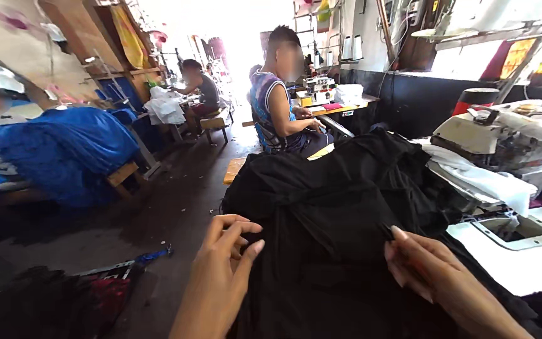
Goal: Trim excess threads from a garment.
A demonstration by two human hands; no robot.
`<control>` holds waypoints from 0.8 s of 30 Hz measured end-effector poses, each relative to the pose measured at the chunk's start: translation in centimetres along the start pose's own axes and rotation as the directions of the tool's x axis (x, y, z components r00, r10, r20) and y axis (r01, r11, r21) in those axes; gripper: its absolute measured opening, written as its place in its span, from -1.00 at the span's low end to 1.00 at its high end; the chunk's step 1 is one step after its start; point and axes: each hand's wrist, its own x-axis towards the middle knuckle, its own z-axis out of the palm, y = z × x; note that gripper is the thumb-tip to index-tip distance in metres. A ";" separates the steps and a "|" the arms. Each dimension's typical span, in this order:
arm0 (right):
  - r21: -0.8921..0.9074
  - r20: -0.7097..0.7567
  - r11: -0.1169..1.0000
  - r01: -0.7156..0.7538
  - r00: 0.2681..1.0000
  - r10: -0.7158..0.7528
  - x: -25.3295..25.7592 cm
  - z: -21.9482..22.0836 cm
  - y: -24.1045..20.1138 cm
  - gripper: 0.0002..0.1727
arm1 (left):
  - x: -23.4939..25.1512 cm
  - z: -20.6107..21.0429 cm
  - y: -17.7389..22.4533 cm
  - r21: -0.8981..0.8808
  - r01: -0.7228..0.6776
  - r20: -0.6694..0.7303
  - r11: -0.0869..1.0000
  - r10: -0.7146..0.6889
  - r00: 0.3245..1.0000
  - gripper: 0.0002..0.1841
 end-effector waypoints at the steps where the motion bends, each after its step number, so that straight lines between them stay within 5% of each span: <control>1: 0.012 0.005 1.000 -0.004 1.000 0.004 -0.3 -0.5 0.0 -0.49 | 0.0 -0.4 1.2 -0.059 -0.056 0.059 0.997 0.059 0.996 -0.78; 6: -0.053 -0.028 0.999 0.007 1.000 -0.008 -0.9 -0.8 1.1 -0.53 | 0.2 4.1 5.7 -0.340 -0.215 0.417 0.915 0.352 0.838 -0.85; 10: -0.047 -0.059 0.999 -0.014 0.998 0.011 -1.0 -0.9 1.2 -0.53 | 0.8 8.3 5.5 -0.258 -0.063 0.560 0.964 0.203 0.803 -0.77; 14: -0.021 -0.071 1.000 -0.003 0.997 0.001 -0.9 -0.8 1.7 -0.53 | 0.9 10.0 5.9 -0.155 -0.014 0.535 0.988 0.096 0.840 -0.58; 18: -0.049 -0.093 0.999 0.002 0.996 -0.006 -0.8 -0.6 2.0 -0.53 | -0.1 12.3 5.8 -0.106 -0.166 0.366 0.980 0.193 0.910 -0.77; 21: -0.051 -0.113 0.998 0.026 0.993 -0.031 -0.9 -0.4 2.2 -0.53 | 0.5 11.7 5.6 -0.311 0.065 0.458 0.948 0.089 0.885 -0.78; 24: -0.059 -0.116 0.998 0.029 0.993 -0.036 -0.8 -0.3 2.1 -0.54 | 2.0 10.3 5.3 -0.609 0.415 0.528 0.676 -0.044 0.848 -0.87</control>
